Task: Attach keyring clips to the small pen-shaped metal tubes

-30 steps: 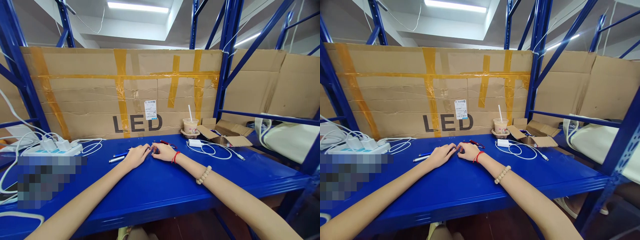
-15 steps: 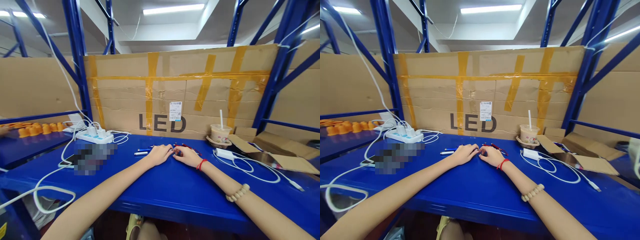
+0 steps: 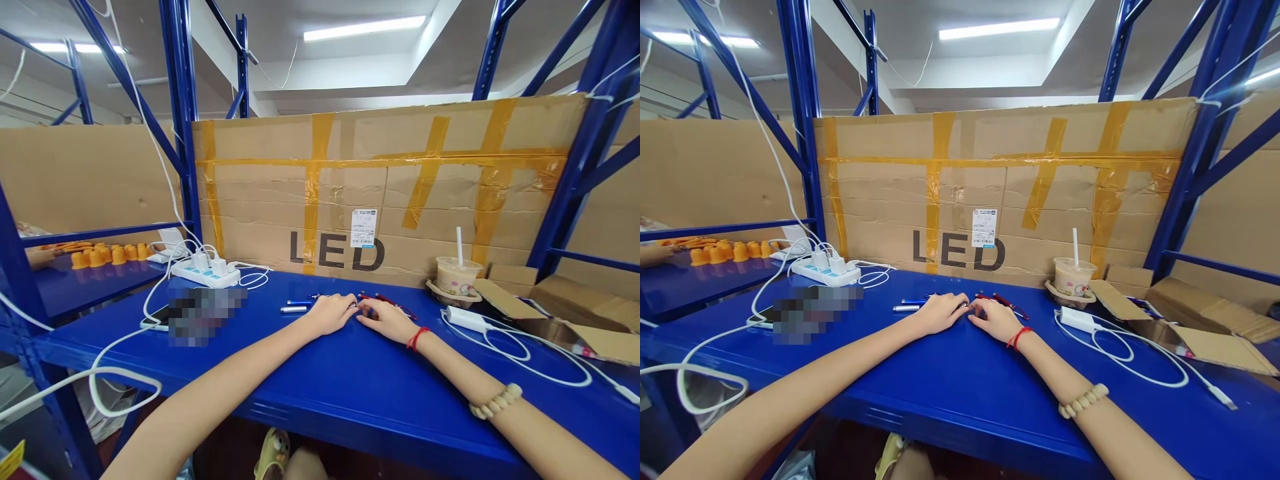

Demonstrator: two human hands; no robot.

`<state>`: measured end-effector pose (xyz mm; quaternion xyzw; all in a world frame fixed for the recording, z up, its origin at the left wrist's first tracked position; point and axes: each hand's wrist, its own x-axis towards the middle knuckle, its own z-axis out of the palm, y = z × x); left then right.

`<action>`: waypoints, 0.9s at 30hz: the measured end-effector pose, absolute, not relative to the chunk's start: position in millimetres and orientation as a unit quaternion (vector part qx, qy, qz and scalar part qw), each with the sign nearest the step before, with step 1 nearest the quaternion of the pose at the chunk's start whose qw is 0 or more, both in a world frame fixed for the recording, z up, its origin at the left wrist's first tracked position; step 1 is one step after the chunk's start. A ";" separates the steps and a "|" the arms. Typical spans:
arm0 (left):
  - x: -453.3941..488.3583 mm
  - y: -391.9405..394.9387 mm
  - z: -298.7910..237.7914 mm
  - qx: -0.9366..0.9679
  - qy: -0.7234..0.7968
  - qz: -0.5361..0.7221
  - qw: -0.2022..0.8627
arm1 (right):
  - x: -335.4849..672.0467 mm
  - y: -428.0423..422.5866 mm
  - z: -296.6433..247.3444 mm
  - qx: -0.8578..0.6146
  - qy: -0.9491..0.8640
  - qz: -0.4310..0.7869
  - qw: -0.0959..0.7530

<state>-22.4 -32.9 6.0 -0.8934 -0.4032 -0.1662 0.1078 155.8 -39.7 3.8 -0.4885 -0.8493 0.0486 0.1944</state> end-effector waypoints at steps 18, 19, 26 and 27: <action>-21.8 -32.9 7.7 -0.894 -0.406 -0.160 0.098 | 156.2 -39.1 5.1 -0.480 -0.855 0.026 0.194; -21.7 -32.2 7.3 -0.894 -0.406 -0.162 0.099 | 156.3 -39.3 5.3 -0.480 -0.855 0.026 0.193; -21.5 -31.3 7.3 -0.895 -0.405 -0.163 0.094 | 157.6 -38.6 4.6 -0.486 -0.853 0.039 0.189; -21.5 -31.6 7.6 -0.894 -0.407 -0.162 0.092 | 157.6 -38.5 4.6 -0.487 -0.852 0.041 0.187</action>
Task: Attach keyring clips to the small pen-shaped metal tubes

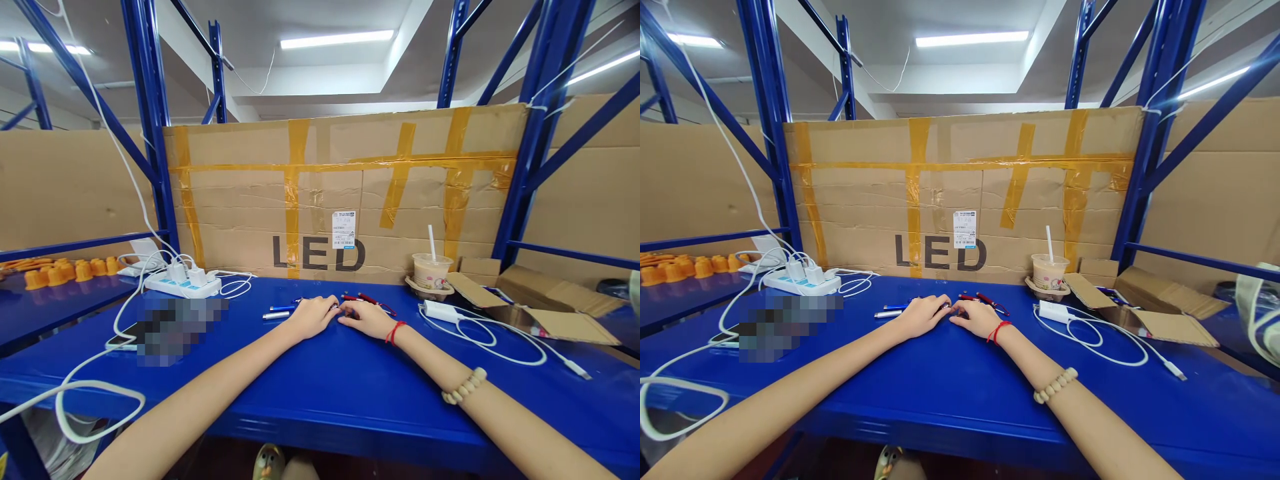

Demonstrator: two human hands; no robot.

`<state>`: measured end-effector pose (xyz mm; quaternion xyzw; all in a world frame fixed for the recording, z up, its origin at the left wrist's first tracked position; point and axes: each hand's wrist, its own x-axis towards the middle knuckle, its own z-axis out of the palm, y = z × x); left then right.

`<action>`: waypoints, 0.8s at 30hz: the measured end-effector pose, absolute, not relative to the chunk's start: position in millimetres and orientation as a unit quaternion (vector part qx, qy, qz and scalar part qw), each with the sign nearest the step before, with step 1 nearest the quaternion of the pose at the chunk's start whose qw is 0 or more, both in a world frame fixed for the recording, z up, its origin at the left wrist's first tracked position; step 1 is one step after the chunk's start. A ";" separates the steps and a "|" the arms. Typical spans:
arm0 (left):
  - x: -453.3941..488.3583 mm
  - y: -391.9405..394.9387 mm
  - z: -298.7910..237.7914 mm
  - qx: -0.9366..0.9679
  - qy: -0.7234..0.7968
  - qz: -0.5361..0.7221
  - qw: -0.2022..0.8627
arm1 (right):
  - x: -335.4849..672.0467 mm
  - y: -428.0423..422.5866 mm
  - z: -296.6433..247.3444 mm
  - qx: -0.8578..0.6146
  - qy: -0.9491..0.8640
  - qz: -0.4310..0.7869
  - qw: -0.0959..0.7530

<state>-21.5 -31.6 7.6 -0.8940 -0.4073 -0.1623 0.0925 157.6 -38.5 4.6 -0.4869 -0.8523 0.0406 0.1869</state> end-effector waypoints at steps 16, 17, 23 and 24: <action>-21.1 -33.6 9.1 -0.892 -0.413 -0.158 0.094 | 156.4 -39.6 5.0 -0.485 -0.857 0.026 0.172; -21.1 -33.7 9.0 -0.892 -0.412 -0.158 0.095 | 156.5 -39.6 4.9 -0.485 -0.857 0.025 0.171; -20.8 -33.2 8.6 -0.892 -0.410 -0.161 0.099 | 156.9 -39.0 4.2 -0.487 -0.856 0.024 0.173; -20.8 -33.2 8.7 -0.893 -0.410 -0.160 0.099 | 156.8 -38.9 4.1 -0.488 -0.855 0.025 0.173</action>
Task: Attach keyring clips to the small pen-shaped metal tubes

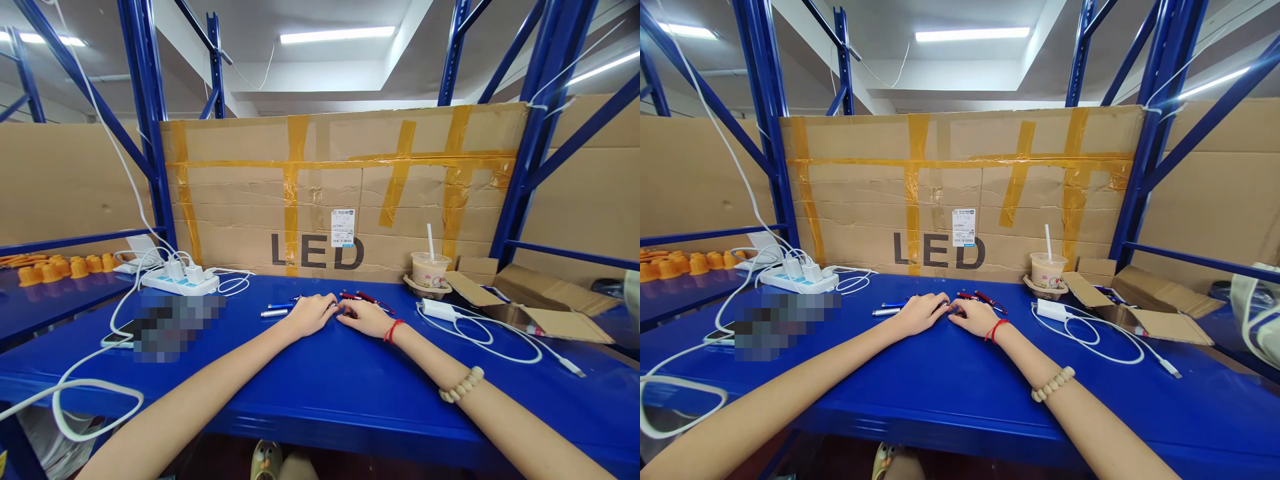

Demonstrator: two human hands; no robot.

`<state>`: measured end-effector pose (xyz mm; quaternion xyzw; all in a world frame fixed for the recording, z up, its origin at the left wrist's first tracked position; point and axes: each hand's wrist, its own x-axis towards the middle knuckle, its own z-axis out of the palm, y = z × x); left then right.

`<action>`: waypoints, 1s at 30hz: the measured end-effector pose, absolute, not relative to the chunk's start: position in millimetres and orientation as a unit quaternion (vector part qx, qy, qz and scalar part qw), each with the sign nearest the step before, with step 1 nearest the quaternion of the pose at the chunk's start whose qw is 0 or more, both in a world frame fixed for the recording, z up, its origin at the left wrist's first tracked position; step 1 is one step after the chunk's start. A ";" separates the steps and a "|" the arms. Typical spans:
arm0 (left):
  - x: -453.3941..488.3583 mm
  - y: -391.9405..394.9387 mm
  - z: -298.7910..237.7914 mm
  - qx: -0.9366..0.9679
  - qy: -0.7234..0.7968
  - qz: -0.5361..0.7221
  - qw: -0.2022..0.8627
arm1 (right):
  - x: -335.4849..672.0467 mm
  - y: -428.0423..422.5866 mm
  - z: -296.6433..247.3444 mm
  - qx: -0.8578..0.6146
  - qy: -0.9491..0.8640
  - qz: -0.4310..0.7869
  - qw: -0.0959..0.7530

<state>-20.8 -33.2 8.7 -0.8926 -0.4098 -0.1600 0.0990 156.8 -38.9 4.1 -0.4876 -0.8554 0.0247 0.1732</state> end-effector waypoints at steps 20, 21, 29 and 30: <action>-21.9 -31.5 6.7 -0.894 -0.403 -0.167 0.100 | 154.9 -40.2 6.3 -0.497 -0.851 0.038 0.166; -21.9 -31.3 6.7 -0.894 -0.403 -0.167 0.101 | 154.9 -40.3 6.5 -0.496 -0.851 0.038 0.166; -21.5 -32.4 8.1 -0.893 -0.407 -0.160 0.105 | 155.0 -40.8 6.4 -0.493 -0.853 0.034 0.170; -21.5 -32.6 8.2 -0.893 -0.408 -0.160 0.105 | 155.1 -40.6 6.2 -0.492 -0.853 0.034 0.171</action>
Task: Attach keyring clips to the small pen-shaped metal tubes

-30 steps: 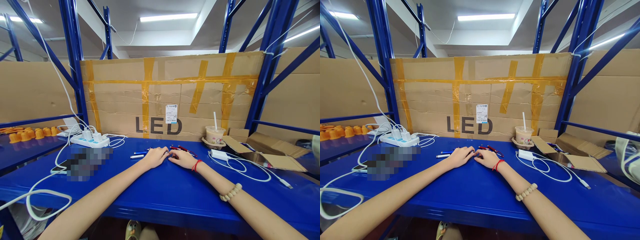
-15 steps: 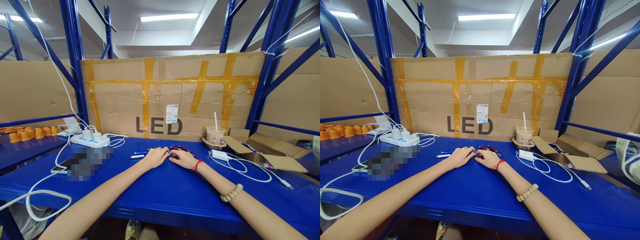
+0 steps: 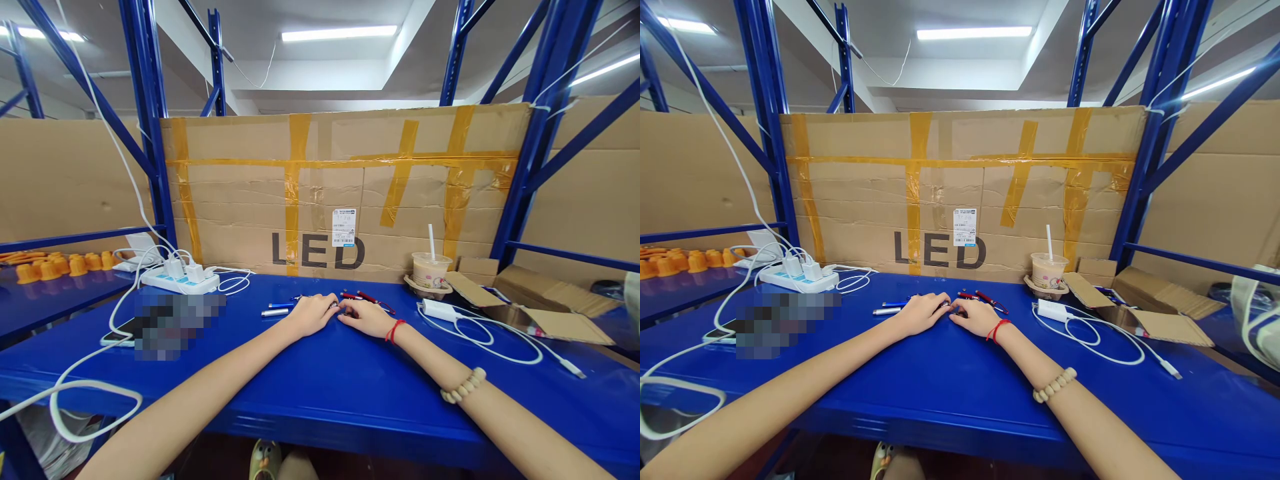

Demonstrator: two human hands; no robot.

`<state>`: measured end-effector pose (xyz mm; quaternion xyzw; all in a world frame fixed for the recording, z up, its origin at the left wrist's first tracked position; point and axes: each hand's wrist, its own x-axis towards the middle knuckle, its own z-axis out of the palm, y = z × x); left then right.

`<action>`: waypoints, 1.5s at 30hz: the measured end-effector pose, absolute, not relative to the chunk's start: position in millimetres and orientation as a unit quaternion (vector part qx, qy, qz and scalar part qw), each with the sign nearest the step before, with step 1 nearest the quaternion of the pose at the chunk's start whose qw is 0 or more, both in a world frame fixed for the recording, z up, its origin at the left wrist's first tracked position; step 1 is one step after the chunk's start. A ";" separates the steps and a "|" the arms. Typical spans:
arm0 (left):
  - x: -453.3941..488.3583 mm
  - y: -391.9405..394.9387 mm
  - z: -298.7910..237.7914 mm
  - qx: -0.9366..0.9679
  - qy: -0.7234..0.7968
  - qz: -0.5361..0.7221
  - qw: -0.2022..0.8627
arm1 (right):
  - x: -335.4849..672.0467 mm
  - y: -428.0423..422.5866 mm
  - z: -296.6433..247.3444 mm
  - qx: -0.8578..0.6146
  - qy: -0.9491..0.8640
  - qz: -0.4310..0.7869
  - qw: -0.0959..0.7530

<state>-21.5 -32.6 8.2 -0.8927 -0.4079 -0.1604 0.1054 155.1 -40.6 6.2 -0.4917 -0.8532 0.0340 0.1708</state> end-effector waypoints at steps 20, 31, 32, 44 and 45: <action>-21.1 -32.2 8.3 -0.893 -0.410 -0.157 0.102 | 156.3 -40.3 6.4 -0.492 -0.854 0.038 0.164; -21.3 -33.4 9.0 -0.893 -0.409 -0.156 0.101 | 155.8 -39.8 5.9 -0.489 -0.856 0.030 0.168; -21.3 -33.2 8.9 -0.893 -0.409 -0.157 0.102 | 155.6 -40.2 6.3 -0.489 -0.856 0.030 0.167; -21.2 -33.1 8.7 -0.894 -0.409 -0.154 0.101 | 156.0 -41.0 6.7 -0.489 -0.855 0.033 0.167; -21.1 -33.1 8.9 -0.894 -0.409 -0.153 0.100 | 156.0 -41.0 6.8 -0.489 -0.855 0.034 0.168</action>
